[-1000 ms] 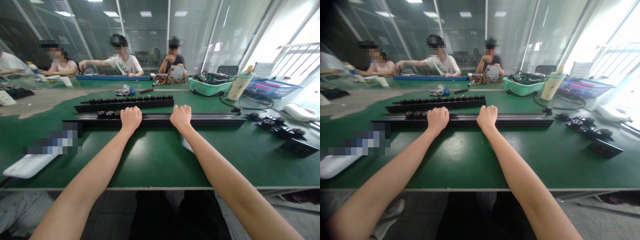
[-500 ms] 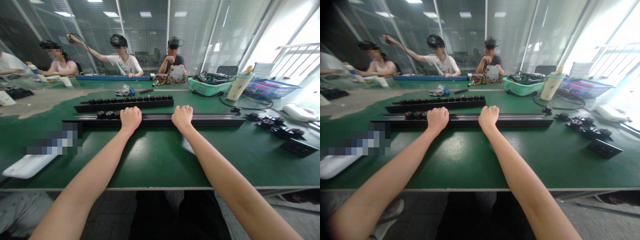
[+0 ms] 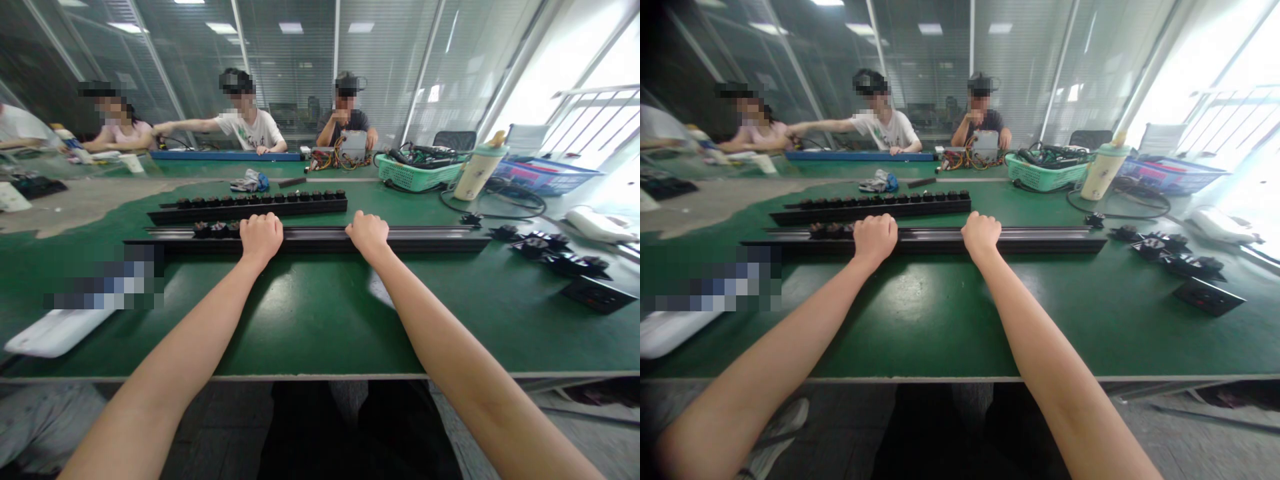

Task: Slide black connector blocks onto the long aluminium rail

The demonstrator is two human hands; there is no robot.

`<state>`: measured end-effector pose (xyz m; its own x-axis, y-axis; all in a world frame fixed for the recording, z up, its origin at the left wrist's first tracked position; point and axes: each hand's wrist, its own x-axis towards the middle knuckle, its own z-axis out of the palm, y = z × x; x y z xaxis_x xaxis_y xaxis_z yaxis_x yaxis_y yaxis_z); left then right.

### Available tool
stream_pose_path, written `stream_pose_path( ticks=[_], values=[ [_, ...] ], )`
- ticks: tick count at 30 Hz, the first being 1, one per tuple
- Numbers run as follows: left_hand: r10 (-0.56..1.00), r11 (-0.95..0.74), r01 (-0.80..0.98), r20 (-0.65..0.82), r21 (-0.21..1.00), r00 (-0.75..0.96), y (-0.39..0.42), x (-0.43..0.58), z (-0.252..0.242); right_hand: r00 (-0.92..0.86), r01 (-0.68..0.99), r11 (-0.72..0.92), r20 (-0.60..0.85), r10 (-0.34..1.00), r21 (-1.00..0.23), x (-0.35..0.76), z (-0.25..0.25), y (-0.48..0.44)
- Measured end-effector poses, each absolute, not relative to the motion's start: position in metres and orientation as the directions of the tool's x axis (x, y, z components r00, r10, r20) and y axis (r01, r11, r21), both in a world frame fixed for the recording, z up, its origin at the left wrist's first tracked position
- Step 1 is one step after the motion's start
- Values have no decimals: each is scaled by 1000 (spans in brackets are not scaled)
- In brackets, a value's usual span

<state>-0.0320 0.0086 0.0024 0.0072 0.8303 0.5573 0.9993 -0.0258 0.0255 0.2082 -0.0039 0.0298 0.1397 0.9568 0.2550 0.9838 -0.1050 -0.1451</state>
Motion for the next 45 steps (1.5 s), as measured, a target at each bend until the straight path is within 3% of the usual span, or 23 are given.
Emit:
stream_pose_path(
  ticks=[14, 45],
  values=[
    [824, -25, 1000, 566, 13, 13, 9, -33, 2, 173, 969, -125, 221, 960, -214, 210, 30, -2],
    [826, -29, 999, 563, 30, 7, 9, -33, 1, 252, 955, -208, 207, 945, -210, 213, 29, 3]
  ],
)
